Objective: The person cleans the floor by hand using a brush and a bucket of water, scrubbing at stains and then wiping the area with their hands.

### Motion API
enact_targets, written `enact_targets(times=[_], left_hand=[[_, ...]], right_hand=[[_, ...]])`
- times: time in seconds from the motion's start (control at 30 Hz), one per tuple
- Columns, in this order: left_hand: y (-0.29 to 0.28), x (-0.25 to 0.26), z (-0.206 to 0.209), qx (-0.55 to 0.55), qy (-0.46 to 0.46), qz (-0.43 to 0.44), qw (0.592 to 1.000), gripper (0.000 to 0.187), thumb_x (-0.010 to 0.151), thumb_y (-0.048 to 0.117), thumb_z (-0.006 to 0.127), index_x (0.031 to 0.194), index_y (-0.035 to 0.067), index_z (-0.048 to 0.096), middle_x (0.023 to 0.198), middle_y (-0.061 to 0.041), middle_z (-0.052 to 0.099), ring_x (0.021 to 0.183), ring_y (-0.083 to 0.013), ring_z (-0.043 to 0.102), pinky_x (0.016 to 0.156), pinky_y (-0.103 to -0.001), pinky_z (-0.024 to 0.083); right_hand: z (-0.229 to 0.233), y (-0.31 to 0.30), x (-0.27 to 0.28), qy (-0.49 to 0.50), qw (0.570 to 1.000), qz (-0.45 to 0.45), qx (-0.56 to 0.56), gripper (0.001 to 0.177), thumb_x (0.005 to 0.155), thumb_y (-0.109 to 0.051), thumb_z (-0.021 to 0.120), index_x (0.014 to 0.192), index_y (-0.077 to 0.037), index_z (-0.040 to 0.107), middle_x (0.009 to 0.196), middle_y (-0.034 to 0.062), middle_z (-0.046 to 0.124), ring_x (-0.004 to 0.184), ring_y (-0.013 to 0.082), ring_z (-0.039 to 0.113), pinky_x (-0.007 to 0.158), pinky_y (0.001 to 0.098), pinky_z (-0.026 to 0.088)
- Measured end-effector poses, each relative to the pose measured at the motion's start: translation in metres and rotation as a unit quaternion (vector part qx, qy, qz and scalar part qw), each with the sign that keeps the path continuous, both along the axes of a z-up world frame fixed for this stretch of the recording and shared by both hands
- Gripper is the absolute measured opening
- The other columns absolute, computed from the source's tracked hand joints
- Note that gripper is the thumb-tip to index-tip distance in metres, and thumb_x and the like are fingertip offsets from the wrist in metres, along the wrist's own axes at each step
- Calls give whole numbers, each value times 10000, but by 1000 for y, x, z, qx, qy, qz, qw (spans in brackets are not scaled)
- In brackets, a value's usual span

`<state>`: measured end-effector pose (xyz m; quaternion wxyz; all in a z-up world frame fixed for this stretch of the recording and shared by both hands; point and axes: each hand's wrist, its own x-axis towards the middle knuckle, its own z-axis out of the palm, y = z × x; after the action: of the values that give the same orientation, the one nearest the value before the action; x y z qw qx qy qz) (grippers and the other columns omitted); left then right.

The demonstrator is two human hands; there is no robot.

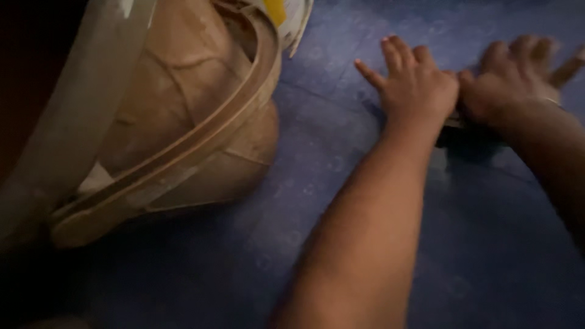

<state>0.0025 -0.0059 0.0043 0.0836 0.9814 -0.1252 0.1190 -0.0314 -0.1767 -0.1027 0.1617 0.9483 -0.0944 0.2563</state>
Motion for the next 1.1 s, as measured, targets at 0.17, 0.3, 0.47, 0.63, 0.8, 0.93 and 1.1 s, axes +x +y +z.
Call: enact_targets(times=[0.17,0.3,0.47,0.63,0.8,0.93,1.1], left_hand=[[25,-60,0,-89,172,-23,981,584,910,451,521,1356,80,590,1523,-179,479,1427,-381,415,1111,-672,301],[71,-167,-11,-155,100,-73,980,502,983,423,541,1327,67,622,1547,-220,551,1440,-398,503,1139,-611,376],[46,-87,-31,-85,-37,-28,995,610,925,439,529,1418,84,573,1610,-212,446,1507,-354,431,1203,-640,313],[8,9,9,-66,153,-13,986,787,838,569,550,1468,104,482,1598,-165,344,1496,-335,307,1153,-649,256],[27,-55,1,-81,169,-42,981,656,895,490,537,1423,100,551,1584,-154,424,1488,-372,349,1145,-656,276],[71,-148,-12,-100,110,-60,987,599,943,438,531,1433,98,580,1597,-168,520,1537,-403,400,1239,-580,287],[35,-70,-26,-110,90,-47,989,682,891,472,520,1468,109,538,1593,-180,435,1513,-383,348,1212,-579,283]], right_hand=[[59,52,-85,264,961,34,-72,457,1061,-482,504,1387,-181,614,1541,152,521,1493,425,332,1268,558,208],[96,117,-175,248,967,36,-43,352,946,-420,549,1230,-275,699,1534,100,552,1394,397,533,1196,525,401],[68,90,-107,131,961,-20,241,357,1115,-364,514,1376,-171,660,1520,140,593,1417,360,527,1088,629,425],[62,52,3,129,982,-64,124,453,1017,-446,473,1368,-197,613,1429,232,526,1308,430,477,900,678,430],[85,84,-98,267,955,-40,125,401,1100,-369,434,1441,-202,563,1560,105,474,1441,333,453,1073,552,463],[86,123,-161,197,954,-65,216,573,996,-425,448,1526,-222,528,1621,181,417,1466,400,413,1092,639,409],[70,84,-98,214,949,-60,223,585,1048,-413,413,1602,-231,459,1667,210,366,1491,445,358,1069,707,341]])
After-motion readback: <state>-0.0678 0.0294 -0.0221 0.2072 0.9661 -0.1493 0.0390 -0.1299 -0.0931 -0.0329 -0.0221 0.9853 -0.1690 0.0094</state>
